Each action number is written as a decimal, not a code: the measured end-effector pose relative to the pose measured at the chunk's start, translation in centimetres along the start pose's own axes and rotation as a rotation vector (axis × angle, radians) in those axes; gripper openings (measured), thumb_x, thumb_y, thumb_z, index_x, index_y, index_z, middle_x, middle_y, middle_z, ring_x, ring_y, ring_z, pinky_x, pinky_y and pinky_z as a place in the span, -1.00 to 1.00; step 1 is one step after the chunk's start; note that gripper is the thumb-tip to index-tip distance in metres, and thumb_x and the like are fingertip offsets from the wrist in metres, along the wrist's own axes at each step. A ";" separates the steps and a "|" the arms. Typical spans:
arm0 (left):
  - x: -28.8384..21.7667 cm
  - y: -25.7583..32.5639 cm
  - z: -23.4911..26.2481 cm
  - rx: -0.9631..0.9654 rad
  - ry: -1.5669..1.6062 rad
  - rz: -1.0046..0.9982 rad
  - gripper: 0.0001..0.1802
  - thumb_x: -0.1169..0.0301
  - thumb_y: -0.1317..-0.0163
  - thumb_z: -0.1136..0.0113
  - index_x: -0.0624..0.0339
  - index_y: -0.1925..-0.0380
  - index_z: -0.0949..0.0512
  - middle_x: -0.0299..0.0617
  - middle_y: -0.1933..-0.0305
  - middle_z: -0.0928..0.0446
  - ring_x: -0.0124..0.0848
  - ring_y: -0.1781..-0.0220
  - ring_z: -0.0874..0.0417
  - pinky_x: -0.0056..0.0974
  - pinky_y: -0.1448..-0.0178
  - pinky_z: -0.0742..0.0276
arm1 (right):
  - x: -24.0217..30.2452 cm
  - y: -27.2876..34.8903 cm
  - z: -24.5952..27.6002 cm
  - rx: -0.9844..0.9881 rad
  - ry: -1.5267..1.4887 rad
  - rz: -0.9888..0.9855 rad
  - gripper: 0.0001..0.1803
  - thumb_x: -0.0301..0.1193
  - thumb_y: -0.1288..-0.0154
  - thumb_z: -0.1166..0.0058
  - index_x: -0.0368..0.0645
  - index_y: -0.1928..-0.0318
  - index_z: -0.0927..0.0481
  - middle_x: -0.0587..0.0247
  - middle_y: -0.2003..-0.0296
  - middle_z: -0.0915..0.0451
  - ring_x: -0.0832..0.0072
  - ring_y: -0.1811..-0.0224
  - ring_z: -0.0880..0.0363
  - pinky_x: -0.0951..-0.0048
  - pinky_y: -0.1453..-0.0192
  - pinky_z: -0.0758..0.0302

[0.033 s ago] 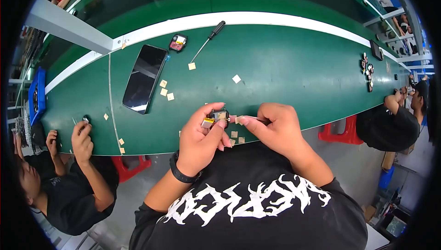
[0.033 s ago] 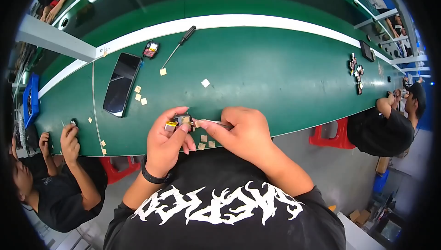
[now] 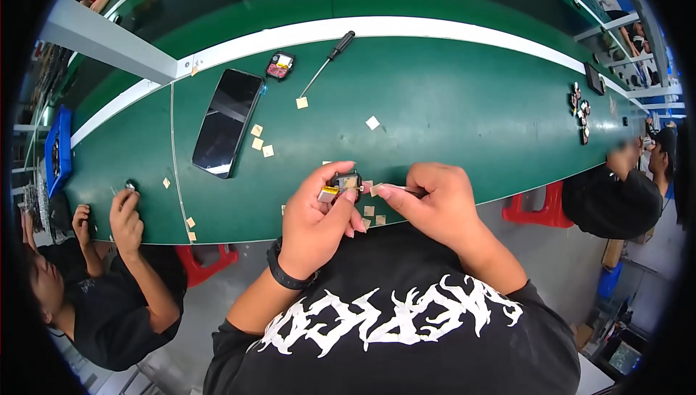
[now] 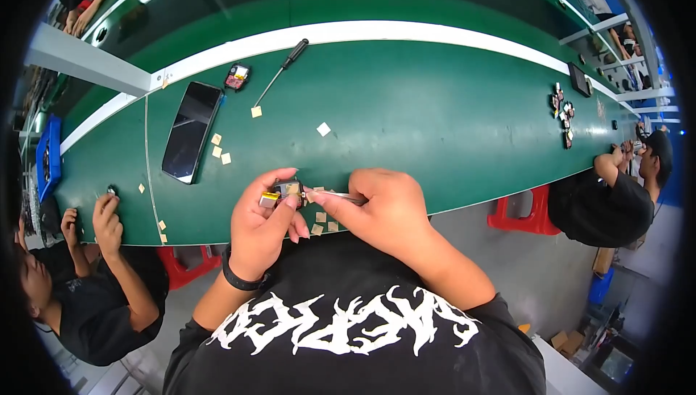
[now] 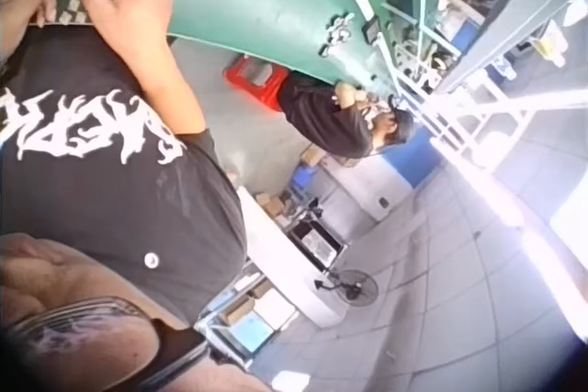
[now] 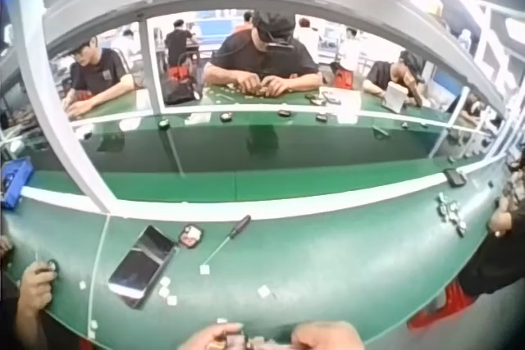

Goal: Assembling small electronic components including circuit boards and batteries into plastic housings.

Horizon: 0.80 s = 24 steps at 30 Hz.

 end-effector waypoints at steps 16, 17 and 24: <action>-1.5 1.2 -1.3 -0.067 -0.190 -0.180 -0.66 0.63 -0.42 -0.08 0.40 -0.17 -0.48 -0.09 0.08 -0.70 -0.56 0.40 -0.66 -0.42 0.32 -0.63 | 2.3 1.3 -0.3 0.146 -0.173 0.098 -0.81 -0.39 -0.46 -0.14 -0.28 0.22 -0.53 0.05 0.44 -0.56 0.07 0.43 -0.59 0.17 0.32 -0.49; -1.7 1.3 -1.4 -0.077 -0.229 -0.182 -0.68 0.62 -0.42 -0.09 0.41 -0.15 -0.49 -0.11 0.13 -0.69 -0.55 0.41 -0.67 -0.42 0.32 -0.63 | 2.3 1.2 -0.3 0.187 -0.129 0.051 -0.82 -0.40 -0.46 -0.14 -0.27 0.25 -0.54 0.03 0.45 -0.57 0.05 0.43 -0.60 0.15 0.34 -0.49; -1.3 1.6 -1.6 -0.127 -0.299 -0.258 -0.71 0.60 -0.41 -0.14 0.46 -0.09 -0.53 -0.16 0.26 -0.66 -0.54 0.43 -0.70 -0.43 0.34 -0.62 | 2.5 1.6 -1.1 0.141 -0.040 -0.015 -0.79 -0.45 -0.42 -0.15 -0.26 0.38 -0.52 0.03 0.62 -0.54 0.04 0.60 -0.56 0.11 0.52 -0.41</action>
Point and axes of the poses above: each hand's wrist, its own y-axis away from the middle knuckle, its own z-axis out of the back of the hand, x = y × z, the point moved 4 cm from there along -y, towards the middle knuckle
